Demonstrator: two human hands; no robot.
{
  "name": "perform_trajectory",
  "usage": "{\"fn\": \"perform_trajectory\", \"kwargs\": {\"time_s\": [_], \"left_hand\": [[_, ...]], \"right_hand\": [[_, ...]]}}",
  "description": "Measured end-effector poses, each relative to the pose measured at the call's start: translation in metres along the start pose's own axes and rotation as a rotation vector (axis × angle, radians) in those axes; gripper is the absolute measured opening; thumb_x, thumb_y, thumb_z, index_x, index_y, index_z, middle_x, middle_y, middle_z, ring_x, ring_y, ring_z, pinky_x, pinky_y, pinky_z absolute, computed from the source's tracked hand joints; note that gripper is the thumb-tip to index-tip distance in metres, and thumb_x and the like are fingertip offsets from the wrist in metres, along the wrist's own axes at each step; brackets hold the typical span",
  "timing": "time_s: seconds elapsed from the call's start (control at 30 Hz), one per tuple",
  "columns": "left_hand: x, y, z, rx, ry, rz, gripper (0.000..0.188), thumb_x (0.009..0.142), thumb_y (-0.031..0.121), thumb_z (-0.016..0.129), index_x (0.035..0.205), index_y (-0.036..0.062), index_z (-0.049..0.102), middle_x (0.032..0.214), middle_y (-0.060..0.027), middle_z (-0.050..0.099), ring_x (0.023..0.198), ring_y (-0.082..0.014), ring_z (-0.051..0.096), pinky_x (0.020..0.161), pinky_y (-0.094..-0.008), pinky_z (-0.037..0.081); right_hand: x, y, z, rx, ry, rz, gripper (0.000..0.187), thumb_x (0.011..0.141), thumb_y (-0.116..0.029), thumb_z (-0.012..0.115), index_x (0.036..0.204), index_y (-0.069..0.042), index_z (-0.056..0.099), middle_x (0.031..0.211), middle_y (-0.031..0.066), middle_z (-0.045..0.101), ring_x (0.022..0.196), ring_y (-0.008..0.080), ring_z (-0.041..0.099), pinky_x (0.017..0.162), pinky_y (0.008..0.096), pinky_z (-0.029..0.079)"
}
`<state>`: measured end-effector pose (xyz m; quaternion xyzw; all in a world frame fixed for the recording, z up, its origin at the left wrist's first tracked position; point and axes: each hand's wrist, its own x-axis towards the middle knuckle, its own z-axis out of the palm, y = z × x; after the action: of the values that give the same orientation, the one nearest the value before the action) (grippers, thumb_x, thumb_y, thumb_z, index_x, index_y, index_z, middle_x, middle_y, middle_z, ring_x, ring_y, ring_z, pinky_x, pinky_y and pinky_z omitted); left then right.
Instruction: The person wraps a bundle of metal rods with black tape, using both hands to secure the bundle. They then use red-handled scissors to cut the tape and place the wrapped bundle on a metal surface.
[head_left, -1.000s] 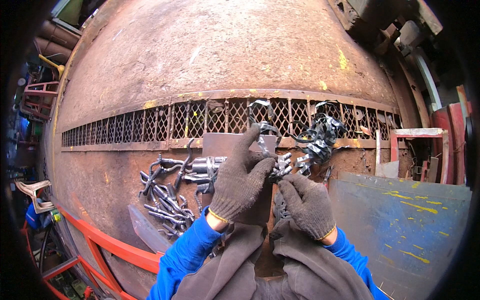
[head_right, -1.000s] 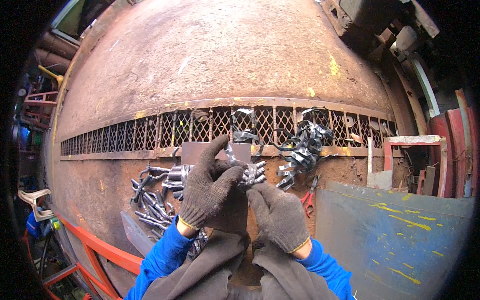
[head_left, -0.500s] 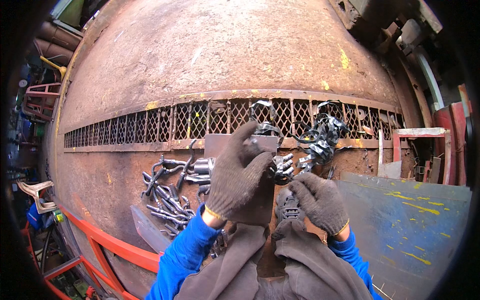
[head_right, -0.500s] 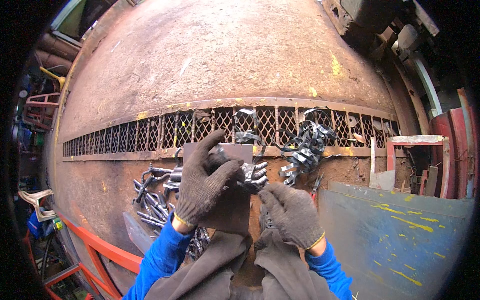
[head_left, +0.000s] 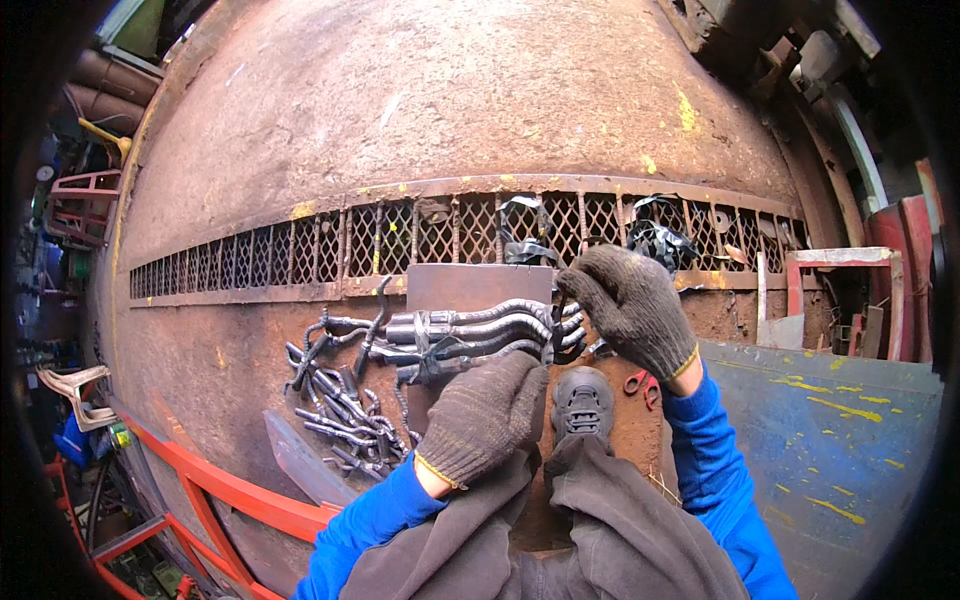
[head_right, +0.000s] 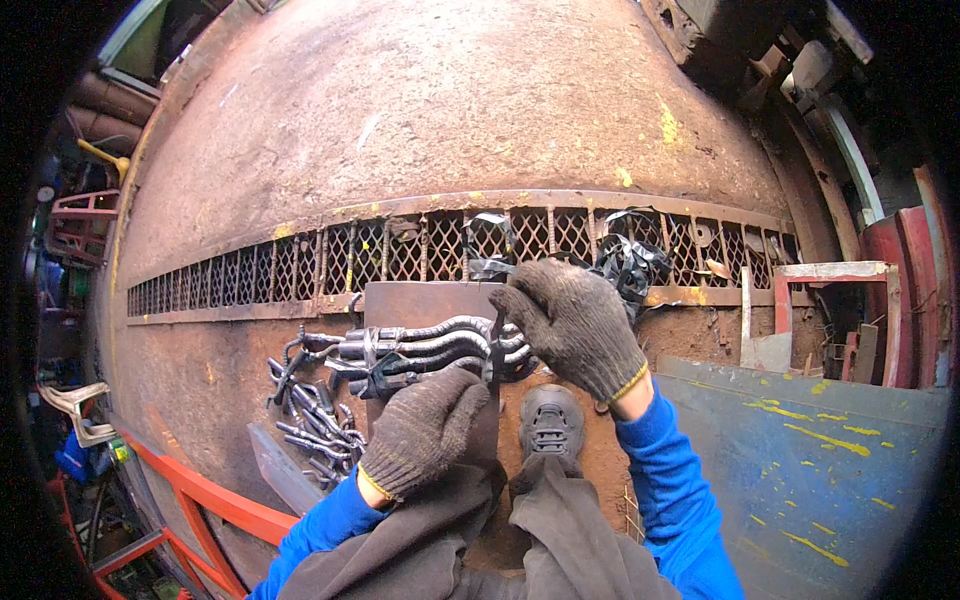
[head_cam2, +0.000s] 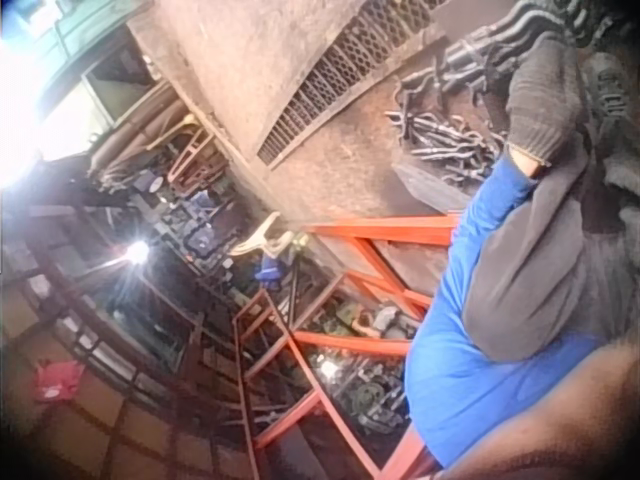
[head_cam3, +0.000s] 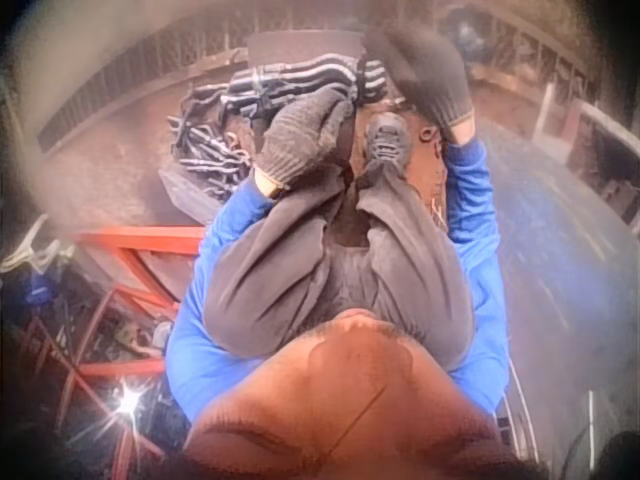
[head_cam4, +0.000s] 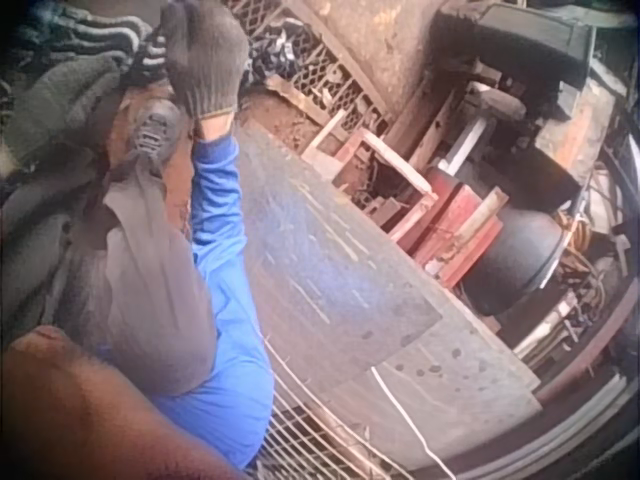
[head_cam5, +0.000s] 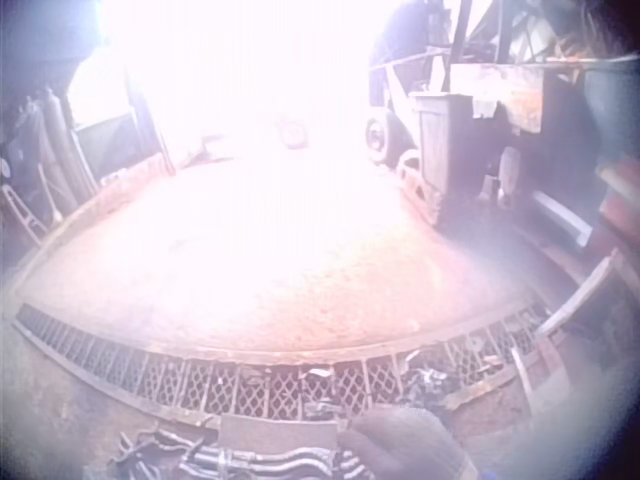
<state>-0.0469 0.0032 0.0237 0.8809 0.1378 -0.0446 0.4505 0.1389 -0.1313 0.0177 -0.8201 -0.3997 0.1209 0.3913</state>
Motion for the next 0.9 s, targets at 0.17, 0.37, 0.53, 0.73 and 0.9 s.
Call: {"fn": "perform_trajectory", "kwargs": {"time_s": [0.17,0.37,0.53,0.73,0.9], "left_hand": [[-0.008,-0.008,0.009,-0.029,-0.026,0.074,0.020,0.100,0.020,0.057,0.099,0.0022,0.064,0.088,-0.0210,0.065,0.083,-0.0424,0.064,0.071,-0.0472,0.051],[-0.026,-0.020,0.011,-0.094,-0.168,0.009,0.022,0.099,0.021,0.056,0.092,0.0006,0.062,0.081,-0.0222,0.060,0.078,-0.0431,0.062,0.066,-0.0482,0.048],[-0.037,-0.026,0.003,-0.082,-0.246,0.033,0.024,0.098,0.021,0.057,0.085,0.0017,0.062,0.077,-0.0214,0.059,0.075,-0.0429,0.061,0.065,-0.0476,0.048],[-0.034,-0.016,-0.015,0.156,0.130,0.206,0.013,0.086,0.016,0.073,0.089,0.0046,0.067,0.092,-0.0149,0.066,0.085,-0.0355,0.065,0.075,-0.0450,0.053],[-0.008,-0.012,-0.020,-0.090,0.236,0.386,0.012,0.085,0.011,0.073,0.087,0.0023,0.066,0.117,-0.0187,0.065,0.105,-0.0371,0.065,0.092,-0.0409,0.051]], "right_hand": [[0.017,0.015,0.006,-0.027,-0.047,-0.027,0.026,0.095,-0.028,0.067,0.089,-0.003,0.070,0.080,0.0185,0.065,0.073,0.0374,0.064,0.064,0.0443,0.049],[0.028,0.034,0.016,-0.116,0.001,-0.033,0.024,0.094,-0.028,0.067,0.091,-0.005,0.073,0.083,0.0173,0.068,0.075,0.0359,0.067,0.065,0.0430,0.051],[0.031,0.048,0.028,-0.215,-0.028,-0.067,0.025,0.094,-0.030,0.066,0.090,-0.006,0.072,0.084,0.0174,0.068,0.078,0.0378,0.066,0.066,0.0450,0.051],[0.016,0.053,0.019,0.295,-0.063,0.332,0.038,0.102,-0.036,0.061,0.094,0.000,0.070,0.074,0.0051,0.065,0.066,0.0169,0.061,0.061,0.0323,0.049],[-0.006,0.054,-0.028,0.386,-0.373,0.384,0.037,0.100,-0.038,0.065,0.092,-0.002,0.068,0.077,0.0017,0.063,0.067,0.0099,0.053,0.061,0.0286,0.046]]}}
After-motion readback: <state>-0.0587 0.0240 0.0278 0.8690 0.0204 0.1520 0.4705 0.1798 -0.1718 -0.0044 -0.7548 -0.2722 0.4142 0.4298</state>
